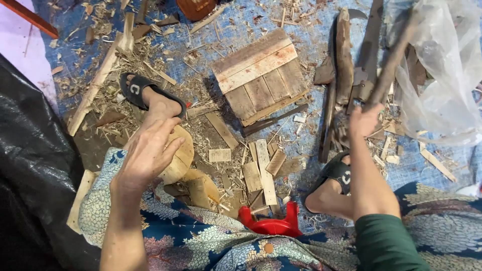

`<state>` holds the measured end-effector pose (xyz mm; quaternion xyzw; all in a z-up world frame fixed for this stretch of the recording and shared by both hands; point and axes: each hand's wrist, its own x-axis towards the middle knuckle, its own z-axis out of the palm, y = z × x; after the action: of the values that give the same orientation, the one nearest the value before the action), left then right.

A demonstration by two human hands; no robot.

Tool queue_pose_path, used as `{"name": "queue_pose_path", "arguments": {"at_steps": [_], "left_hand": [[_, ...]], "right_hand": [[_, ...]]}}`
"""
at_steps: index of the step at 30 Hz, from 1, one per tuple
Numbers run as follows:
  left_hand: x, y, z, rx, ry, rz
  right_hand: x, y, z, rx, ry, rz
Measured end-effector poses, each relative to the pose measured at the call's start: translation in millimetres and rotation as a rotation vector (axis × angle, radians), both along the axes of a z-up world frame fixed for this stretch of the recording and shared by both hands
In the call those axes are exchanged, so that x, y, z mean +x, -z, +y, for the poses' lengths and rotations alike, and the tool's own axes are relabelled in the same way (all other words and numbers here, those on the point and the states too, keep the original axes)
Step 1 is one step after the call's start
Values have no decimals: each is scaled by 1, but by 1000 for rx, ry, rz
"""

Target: Shaping a circular wooden component using a chisel and mallet on a workshop floor covered in wood shavings.

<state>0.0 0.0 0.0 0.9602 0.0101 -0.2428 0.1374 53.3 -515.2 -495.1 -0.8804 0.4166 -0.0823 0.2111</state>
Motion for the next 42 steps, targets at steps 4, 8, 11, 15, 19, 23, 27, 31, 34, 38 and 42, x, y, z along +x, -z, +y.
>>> {"name": "queue_pose_path", "arguments": {"at_steps": [4,8,11,15,19,23,27,31,34,38,42], "left_hand": [[1,-9,-5,22,-35,34],[4,-18,-16,45,-70,74],[-12,6,2,-69,204,-320],[-22,22,13,-210,536,-756],[-4,10,-1,12,-40,57],[-1,45,14,-100,40,-40],[14,102,23,-215,56,-109],[22,254,11,-487,-283,-29],[20,298,-32,-964,-773,53],[16,317,-63,-1295,-1048,107],[20,315,-55,-1284,-1072,83]], "right_hand": [[-19,18,-9,31,10,-65],[-27,3,7,27,-42,-112],[-10,-18,25,-179,-94,-57],[14,-83,78,-423,-290,-209],[37,-88,118,-246,-506,-388],[38,-120,154,651,-618,-320],[45,-116,164,630,-544,-91],[53,-85,154,623,-510,-100],[51,-102,159,651,-458,-56],[42,-117,165,756,-456,-43],[31,-105,170,853,-453,-104]]}}
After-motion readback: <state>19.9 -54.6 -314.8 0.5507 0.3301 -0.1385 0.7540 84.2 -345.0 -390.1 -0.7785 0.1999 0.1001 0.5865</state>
